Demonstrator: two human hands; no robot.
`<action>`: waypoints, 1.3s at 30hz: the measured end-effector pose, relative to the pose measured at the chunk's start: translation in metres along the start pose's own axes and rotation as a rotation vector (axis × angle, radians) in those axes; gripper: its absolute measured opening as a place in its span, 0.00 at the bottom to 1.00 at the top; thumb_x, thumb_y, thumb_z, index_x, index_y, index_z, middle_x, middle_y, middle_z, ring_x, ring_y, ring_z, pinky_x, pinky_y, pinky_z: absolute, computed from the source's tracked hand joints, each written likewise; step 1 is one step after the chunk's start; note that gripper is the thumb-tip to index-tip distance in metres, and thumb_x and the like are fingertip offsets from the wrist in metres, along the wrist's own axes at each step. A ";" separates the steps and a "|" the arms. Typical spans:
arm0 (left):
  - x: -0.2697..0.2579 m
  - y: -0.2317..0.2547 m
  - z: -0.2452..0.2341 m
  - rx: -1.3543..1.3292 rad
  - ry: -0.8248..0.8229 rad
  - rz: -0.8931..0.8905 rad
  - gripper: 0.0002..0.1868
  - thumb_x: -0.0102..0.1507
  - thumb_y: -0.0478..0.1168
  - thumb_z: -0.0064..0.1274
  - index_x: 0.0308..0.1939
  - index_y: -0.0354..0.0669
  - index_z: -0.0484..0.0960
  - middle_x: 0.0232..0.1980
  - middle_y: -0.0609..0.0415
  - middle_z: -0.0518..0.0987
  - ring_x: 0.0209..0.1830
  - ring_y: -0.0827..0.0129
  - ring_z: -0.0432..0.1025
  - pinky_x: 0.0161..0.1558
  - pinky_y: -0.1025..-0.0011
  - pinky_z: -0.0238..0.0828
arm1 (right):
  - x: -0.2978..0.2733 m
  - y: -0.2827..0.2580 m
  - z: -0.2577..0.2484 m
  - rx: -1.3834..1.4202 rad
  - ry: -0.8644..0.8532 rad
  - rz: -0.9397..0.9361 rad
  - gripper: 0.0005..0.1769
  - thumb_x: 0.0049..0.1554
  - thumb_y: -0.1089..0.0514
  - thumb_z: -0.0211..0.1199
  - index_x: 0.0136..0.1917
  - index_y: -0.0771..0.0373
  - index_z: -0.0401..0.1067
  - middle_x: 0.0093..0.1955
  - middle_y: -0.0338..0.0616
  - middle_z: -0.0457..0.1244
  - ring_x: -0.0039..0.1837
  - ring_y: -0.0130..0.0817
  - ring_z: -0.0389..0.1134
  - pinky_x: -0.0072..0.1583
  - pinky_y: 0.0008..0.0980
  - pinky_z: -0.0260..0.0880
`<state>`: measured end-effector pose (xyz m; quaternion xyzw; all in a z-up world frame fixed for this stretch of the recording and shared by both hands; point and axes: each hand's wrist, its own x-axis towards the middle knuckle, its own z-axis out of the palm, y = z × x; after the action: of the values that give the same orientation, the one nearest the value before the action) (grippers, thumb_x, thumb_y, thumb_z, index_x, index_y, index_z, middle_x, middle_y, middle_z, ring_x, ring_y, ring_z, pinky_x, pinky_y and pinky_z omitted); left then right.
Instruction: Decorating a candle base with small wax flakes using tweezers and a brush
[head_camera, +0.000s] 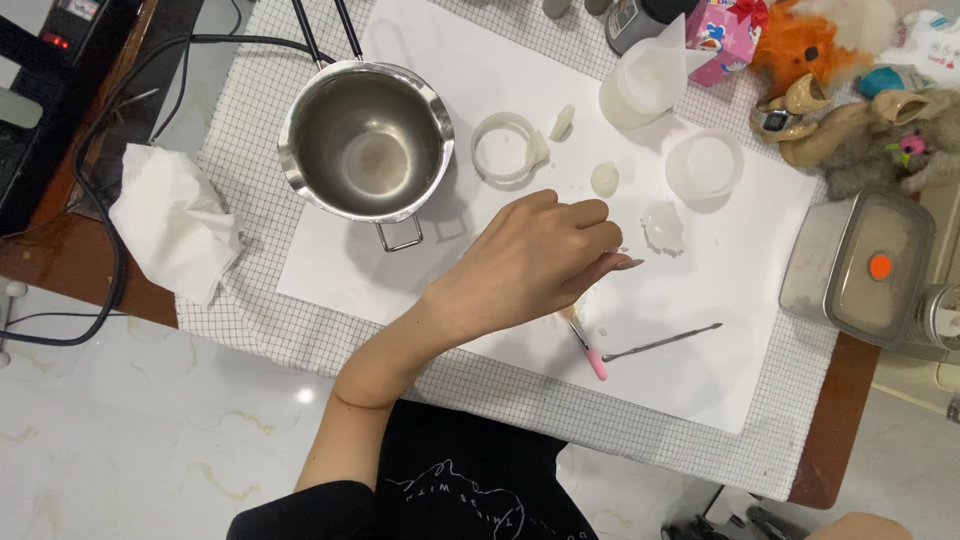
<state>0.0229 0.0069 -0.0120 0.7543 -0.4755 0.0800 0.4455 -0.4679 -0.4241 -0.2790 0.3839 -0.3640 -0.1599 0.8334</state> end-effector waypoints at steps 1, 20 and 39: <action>0.000 -0.001 0.000 0.000 -0.003 0.001 0.08 0.59 0.39 0.52 0.28 0.39 0.78 0.21 0.55 0.67 0.15 0.62 0.66 0.25 0.69 0.59 | 0.001 0.000 -0.002 0.009 -0.003 -0.002 0.06 0.62 0.62 0.36 0.50 0.56 0.54 0.51 0.39 0.47 0.52 0.36 0.46 0.56 0.43 0.43; 0.002 0.002 -0.004 0.005 0.004 0.011 0.08 0.58 0.38 0.55 0.26 0.37 0.79 0.20 0.54 0.69 0.16 0.61 0.67 0.25 0.69 0.59 | 0.014 -0.002 -0.016 0.140 -0.089 -0.029 0.09 0.66 0.61 0.37 0.58 0.59 0.57 0.59 0.45 0.49 0.59 0.41 0.47 0.62 0.47 0.42; 0.002 0.002 -0.005 -0.008 -0.005 -0.014 0.14 0.63 0.41 0.46 0.26 0.38 0.79 0.19 0.53 0.68 0.14 0.61 0.66 0.24 0.69 0.57 | 0.009 -0.044 -0.013 0.276 -0.167 -0.075 0.14 0.70 0.60 0.38 0.66 0.63 0.60 0.66 0.50 0.51 0.66 0.47 0.48 0.68 0.51 0.40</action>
<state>0.0239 0.0088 -0.0071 0.7560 -0.4717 0.0730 0.4480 -0.4520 -0.4512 -0.3141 0.4934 -0.4361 -0.1706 0.7330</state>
